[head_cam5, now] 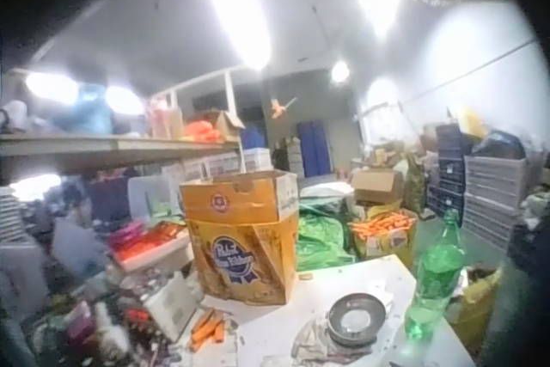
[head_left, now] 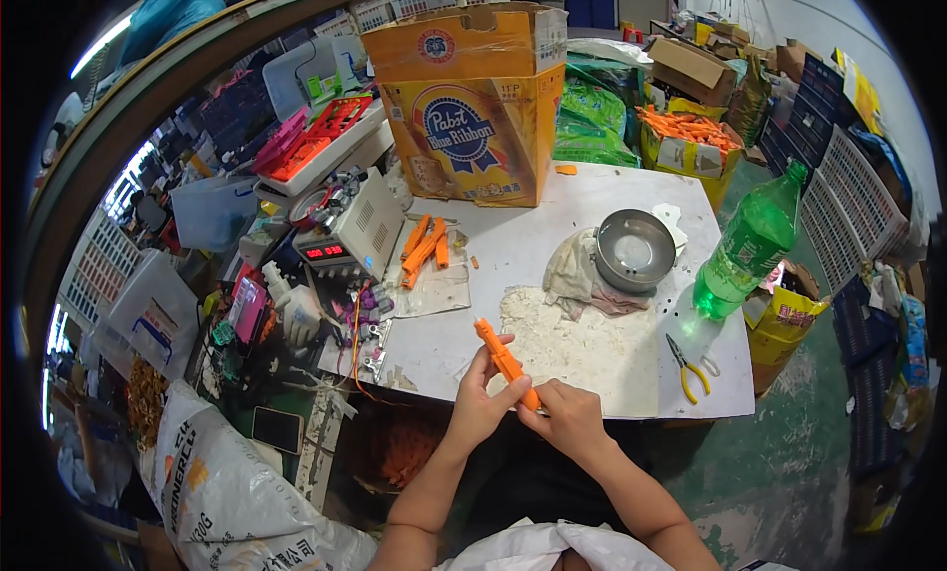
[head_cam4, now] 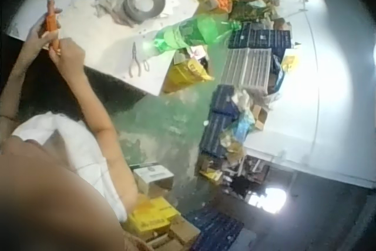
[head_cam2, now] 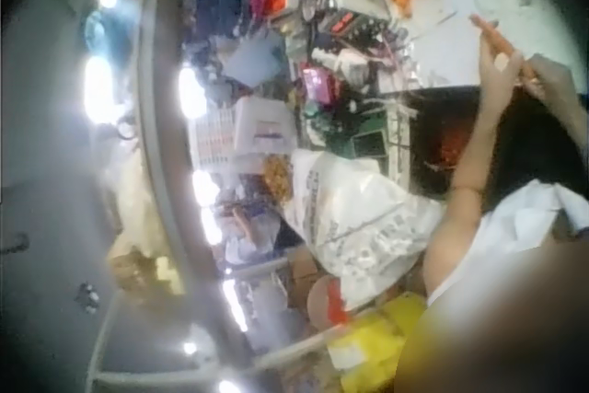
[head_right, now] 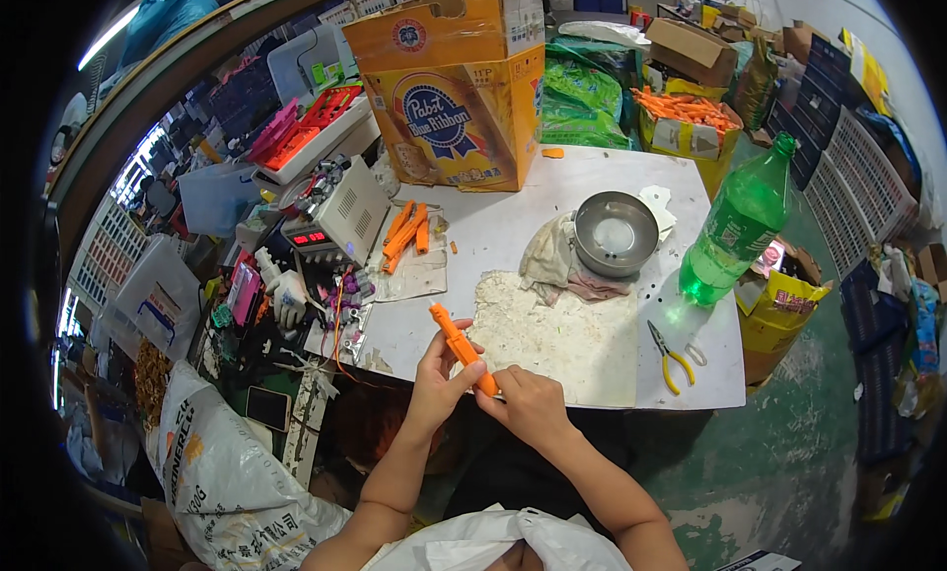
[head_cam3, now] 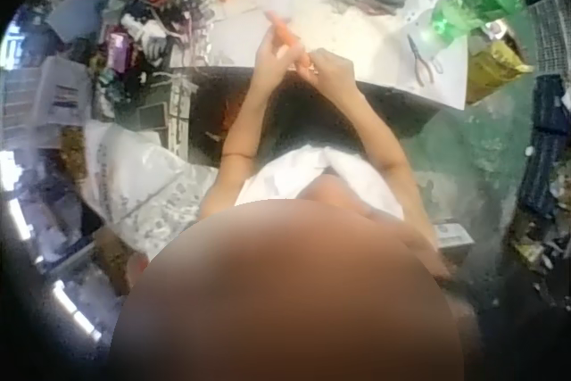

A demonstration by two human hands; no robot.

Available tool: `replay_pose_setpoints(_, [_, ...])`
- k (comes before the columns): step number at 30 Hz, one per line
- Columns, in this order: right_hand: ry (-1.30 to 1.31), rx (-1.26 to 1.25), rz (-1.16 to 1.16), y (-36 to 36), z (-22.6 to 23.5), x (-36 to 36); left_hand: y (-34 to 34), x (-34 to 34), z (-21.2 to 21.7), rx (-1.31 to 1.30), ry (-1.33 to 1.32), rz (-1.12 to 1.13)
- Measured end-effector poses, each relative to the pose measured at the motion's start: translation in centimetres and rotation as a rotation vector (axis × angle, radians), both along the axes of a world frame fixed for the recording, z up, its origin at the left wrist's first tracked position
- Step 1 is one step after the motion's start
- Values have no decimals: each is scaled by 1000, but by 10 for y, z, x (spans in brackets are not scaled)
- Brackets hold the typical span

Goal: The person uses pliers to strip the ends of an orange wire and then inserts the wire into an orange plastic casing. They repeat this process with multiple orange casings, occasionally picking up a green bottle and pouring liquid into a metal bowl on the table.

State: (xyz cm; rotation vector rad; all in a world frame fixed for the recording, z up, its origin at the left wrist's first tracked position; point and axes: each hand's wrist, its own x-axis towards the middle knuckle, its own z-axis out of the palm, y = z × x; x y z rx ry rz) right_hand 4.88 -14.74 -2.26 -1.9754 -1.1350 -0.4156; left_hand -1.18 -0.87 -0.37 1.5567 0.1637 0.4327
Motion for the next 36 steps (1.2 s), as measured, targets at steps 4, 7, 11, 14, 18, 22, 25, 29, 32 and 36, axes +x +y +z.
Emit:
replay_pose_setpoints(4, [6,16,-220,-24,-9,36,33,38,-8,651,11,13])
replay_pose_setpoints(7, [58,12,-513,-51,-10,82,107,83,-7,1215,-49,429])
replay_pose_setpoints(11, [352,-101,-653,-69,-28,115,199,133,-26,1184,-11,479])
replay_pose_setpoints(14, [404,-42,-620,-73,-48,118,252,167,-71,741,59,405])
replay_pose_setpoints(18, [391,-259,-637,-83,-48,113,225,163,-58,647,-161,423])
replay_pose_setpoints(22, [73,-582,-631,-72,1,74,201,110,-59,1063,112,553])
replay_pose_setpoints(25, [184,-428,-538,-84,-45,99,176,74,-60,399,-90,293])
replay_pose_setpoints(29, [233,-270,-648,-83,-41,112,104,14,-20,-167,5,-161])
replay_pose_setpoints(32, [377,-108,-666,-74,-46,115,82,-31,-47,-318,145,-248])
replay_pose_setpoints(36, [305,-134,-644,-56,-26,106,41,-77,-40,-667,168,-213])
